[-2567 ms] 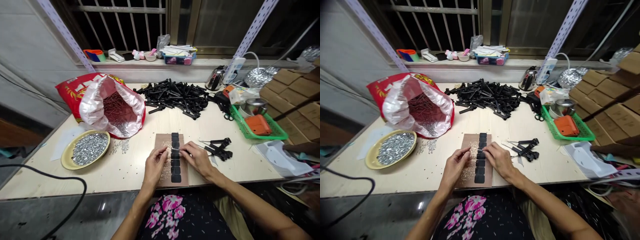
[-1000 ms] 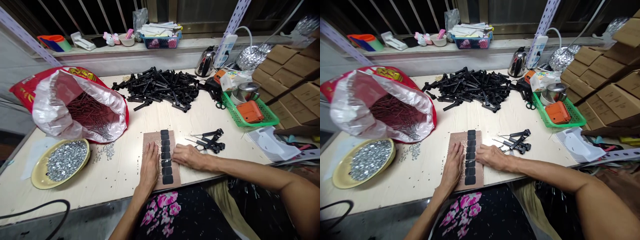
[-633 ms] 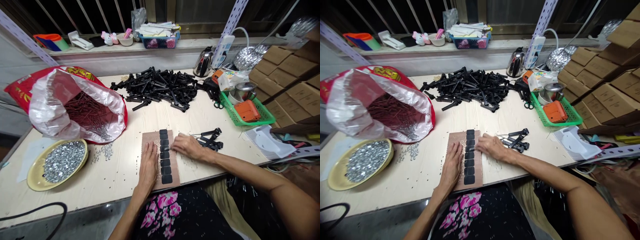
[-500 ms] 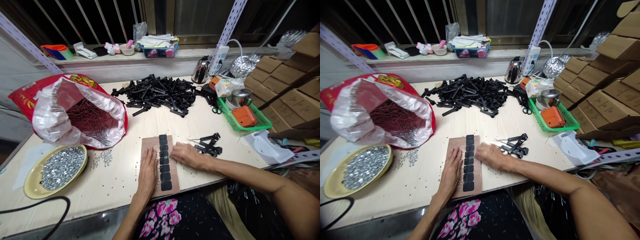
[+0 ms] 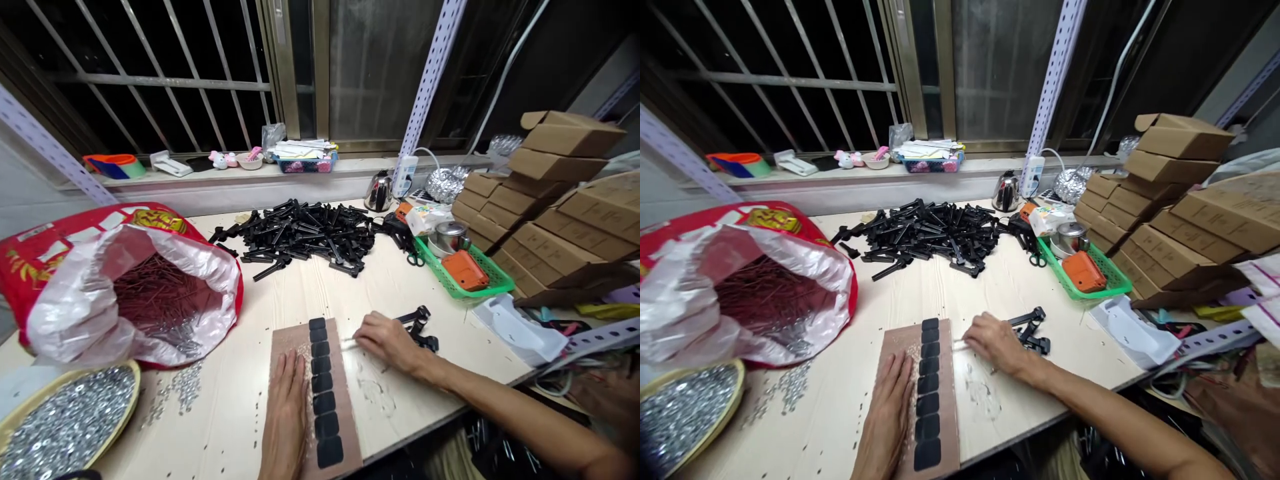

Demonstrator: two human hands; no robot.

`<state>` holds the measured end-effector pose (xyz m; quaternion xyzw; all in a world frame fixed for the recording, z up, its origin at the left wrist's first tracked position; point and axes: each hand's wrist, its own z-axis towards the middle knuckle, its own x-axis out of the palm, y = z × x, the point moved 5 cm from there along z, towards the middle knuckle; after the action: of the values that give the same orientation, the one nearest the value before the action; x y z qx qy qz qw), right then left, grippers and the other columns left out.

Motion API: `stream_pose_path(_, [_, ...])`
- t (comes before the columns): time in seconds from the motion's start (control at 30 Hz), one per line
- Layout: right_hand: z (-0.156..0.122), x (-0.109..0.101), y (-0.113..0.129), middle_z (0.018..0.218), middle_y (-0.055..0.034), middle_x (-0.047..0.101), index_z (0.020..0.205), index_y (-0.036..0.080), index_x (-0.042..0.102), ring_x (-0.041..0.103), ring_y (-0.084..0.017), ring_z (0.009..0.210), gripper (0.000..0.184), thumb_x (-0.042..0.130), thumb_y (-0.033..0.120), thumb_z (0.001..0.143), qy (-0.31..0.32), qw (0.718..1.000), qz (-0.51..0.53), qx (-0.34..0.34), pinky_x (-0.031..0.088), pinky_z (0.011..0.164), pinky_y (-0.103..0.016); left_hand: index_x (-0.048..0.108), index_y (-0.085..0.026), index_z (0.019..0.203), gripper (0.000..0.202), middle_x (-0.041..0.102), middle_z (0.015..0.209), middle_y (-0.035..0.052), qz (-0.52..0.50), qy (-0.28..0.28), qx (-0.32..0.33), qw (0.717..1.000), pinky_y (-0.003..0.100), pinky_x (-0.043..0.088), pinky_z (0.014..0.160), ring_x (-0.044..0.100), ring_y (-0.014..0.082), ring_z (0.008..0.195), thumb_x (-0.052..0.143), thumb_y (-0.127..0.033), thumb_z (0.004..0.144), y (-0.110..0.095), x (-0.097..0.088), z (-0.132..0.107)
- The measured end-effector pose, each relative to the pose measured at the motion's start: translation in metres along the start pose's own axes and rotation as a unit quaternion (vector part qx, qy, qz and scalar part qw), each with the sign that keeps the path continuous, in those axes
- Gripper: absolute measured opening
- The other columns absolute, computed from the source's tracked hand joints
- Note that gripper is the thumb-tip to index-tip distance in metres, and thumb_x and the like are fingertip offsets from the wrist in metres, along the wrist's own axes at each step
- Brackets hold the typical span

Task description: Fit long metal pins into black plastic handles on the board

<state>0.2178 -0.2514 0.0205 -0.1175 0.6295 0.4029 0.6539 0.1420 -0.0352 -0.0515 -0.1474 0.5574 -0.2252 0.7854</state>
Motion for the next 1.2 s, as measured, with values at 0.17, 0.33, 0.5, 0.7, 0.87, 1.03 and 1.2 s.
stream_pose_path(0.17, [-0.024, -0.008, -0.059, 0.08, -0.0029, 0.061, 0.082, 0.021, 0.065, 0.055, -0.018, 0.08, 0.017, 0.05, 0.024, 0.09, -0.008, 0.983, -0.124, 0.135, 0.036, 0.069, -0.03, 0.028, -0.033, 0.142, 0.054, 0.035, 0.148, 0.0024, -0.027, 0.001, -0.027, 0.999, 0.051, 0.032, 0.107, 0.028, 0.0244, 0.137, 0.037, -0.017, 0.091, 0.005, 0.003, -0.004])
stream_pose_path(0.33, [-0.002, -0.035, -0.07, 0.085, -0.0018, 0.064, 0.086, 0.023, 0.065, 0.059, -0.017, 0.083, 0.019, 0.053, 0.037, 0.089, -0.031, 0.981, -0.11, 0.157, 0.033, 0.081, -0.034, 0.028, -0.032, 0.142, 0.054, 0.033, 0.148, 0.0039, -0.019, 0.008, -0.023, 1.0, 0.052, 0.034, 0.105, 0.028, 0.0256, 0.137, 0.037, -0.016, 0.091, 0.007, 0.005, -0.005])
stream_pose_path(0.5, [0.088, -0.052, -0.077, 0.098, -0.0037, 0.064, 0.097, 0.022, 0.063, 0.059, -0.015, 0.089, 0.025, 0.04, 0.033, 0.096, -0.046, 0.972, -0.123, 0.193, 0.036, 0.072, -0.025, 0.029, -0.031, 0.142, 0.057, 0.031, 0.149, 0.0053, -0.016, -0.001, 0.004, 1.0, 0.05, 0.039, 0.103, 0.03, 0.0262, 0.135, 0.039, -0.013, 0.089, 0.007, 0.003, -0.005])
stream_pose_path(0.7, [0.176, -0.025, -0.091, 0.102, -0.0154, 0.064, 0.11, 0.013, 0.056, 0.058, -0.026, 0.098, 0.031, 0.052, 0.036, 0.089, -0.002, 0.95, -0.143, 0.279, 0.04, 0.074, -0.031, 0.037, -0.03, 0.139, 0.054, 0.033, 0.148, 0.0041, -0.019, -0.007, 0.005, 1.0, 0.047, 0.04, 0.103, 0.034, 0.0266, 0.133, 0.042, -0.014, 0.088, 0.013, 0.003, -0.004])
stream_pose_path(0.87, [0.177, 0.012, -0.078, 0.107, -0.0188, 0.063, 0.112, 0.011, 0.053, 0.052, -0.027, 0.108, 0.027, 0.052, 0.019, 0.087, 0.024, 0.957, -0.121, 0.262, 0.042, 0.077, -0.034, 0.039, -0.029, 0.138, 0.051, 0.035, 0.147, 0.0045, -0.022, -0.006, 0.0, 1.0, 0.044, 0.043, 0.101, 0.036, 0.0257, 0.132, 0.039, -0.016, 0.089, 0.016, 0.006, -0.006])
stream_pose_path(1.03, [0.147, 0.013, -0.057, 0.109, -0.0133, 0.063, 0.112, 0.015, 0.05, 0.054, -0.024, 0.105, 0.024, 0.049, 0.021, 0.089, 0.006, 0.971, -0.061, 0.232, 0.042, 0.08, -0.034, 0.031, -0.031, 0.142, 0.054, 0.033, 0.149, 0.0037, -0.012, -0.023, 0.005, 1.0, 0.041, 0.046, 0.1, 0.038, 0.0233, 0.132, 0.039, -0.017, 0.09, -0.001, -0.011, -0.002])
stream_pose_path(1.2, [0.119, 0.0, -0.012, 0.086, -0.0034, 0.067, 0.097, 0.017, 0.053, 0.063, -0.013, 0.071, 0.024, 0.049, 0.04, 0.089, 0.021, 0.968, 0.178, 0.177, 0.045, 0.06, -0.022, 0.014, -0.028, 0.147, 0.064, 0.023, 0.153, 0.0057, 0.049, -0.055, 0.088, 0.993, 0.052, 0.03, 0.109, 0.015, 0.029, 0.14, 0.038, -0.013, 0.089, -0.042, -0.05, 0.043])
